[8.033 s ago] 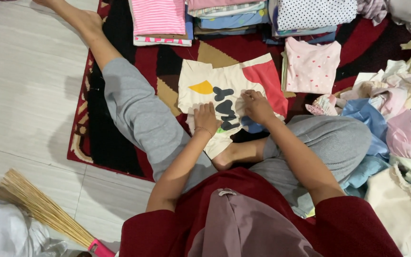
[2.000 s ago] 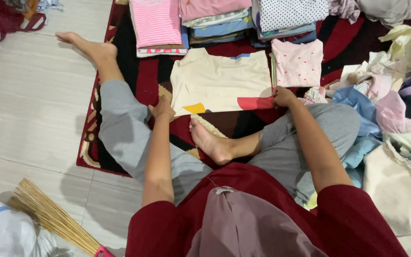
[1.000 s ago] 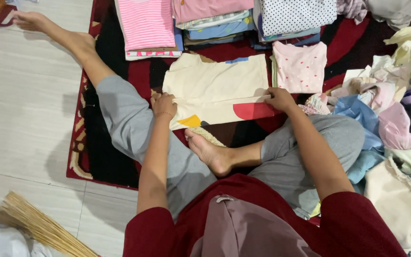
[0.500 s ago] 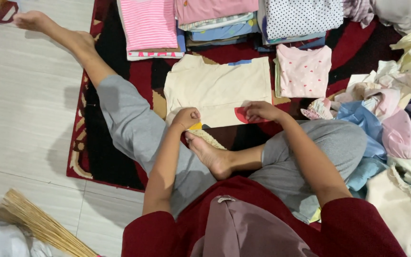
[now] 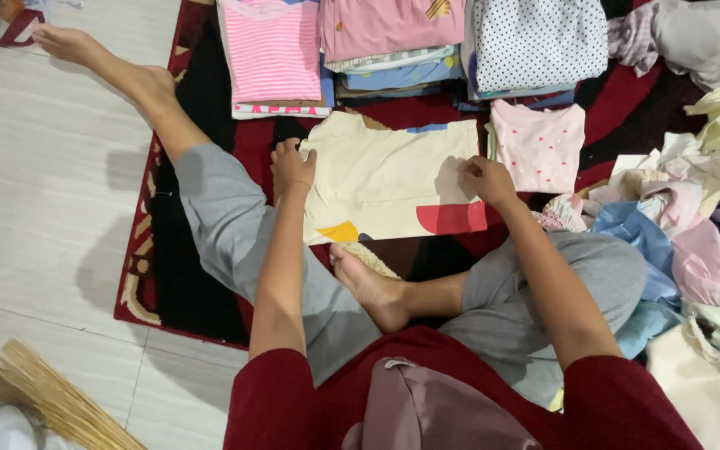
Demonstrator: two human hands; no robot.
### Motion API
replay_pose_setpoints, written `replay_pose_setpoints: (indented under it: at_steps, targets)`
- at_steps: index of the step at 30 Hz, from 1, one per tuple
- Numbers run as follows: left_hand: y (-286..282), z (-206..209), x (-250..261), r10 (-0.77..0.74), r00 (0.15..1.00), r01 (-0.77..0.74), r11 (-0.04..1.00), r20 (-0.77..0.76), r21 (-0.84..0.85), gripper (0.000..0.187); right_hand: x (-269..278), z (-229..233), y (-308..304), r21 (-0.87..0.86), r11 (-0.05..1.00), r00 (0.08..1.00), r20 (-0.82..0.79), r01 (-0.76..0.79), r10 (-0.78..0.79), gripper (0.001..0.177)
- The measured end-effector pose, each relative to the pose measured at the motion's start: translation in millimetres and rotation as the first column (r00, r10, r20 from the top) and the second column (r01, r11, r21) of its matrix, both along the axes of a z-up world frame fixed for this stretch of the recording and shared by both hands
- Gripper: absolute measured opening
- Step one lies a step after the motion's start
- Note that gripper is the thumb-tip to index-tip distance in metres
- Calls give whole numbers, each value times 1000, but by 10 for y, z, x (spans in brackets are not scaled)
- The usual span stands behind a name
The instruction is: A person sits on the floor and folds various items of clothing, organizing them into neat stacks.
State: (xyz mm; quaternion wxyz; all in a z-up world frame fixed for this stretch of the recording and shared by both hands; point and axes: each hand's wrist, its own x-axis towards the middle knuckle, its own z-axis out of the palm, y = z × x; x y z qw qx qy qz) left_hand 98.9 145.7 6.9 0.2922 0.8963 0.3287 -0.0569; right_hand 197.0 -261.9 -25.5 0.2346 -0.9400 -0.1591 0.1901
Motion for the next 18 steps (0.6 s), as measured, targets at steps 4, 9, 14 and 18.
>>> replay_pose_setpoints:
  at_steps: [4, 9, 14, 18]
  targets:
    - [168, -457, 481, -49, 993, 42, 997, -107, -64, 59, 310, 12, 272, -66, 997, 982, 183, -30, 41, 26]
    - [335, -1156, 846, -35, 988, -4, 967, -148, -256, 43, 571, -10, 615, -354, 912, 939, 188, -208, 287, 57]
    - [515, -1142, 966, -5, 994, 57, 872, 109, -485, 53, 897, -676, 471, -554, 824, 821, 413, -116, 393, 30]
    - [561, -622, 718, -63, 969, 168, 878, 240, -449, 50, 719, -378, 416, -479, 865, 622, 634, -151, 460, 11]
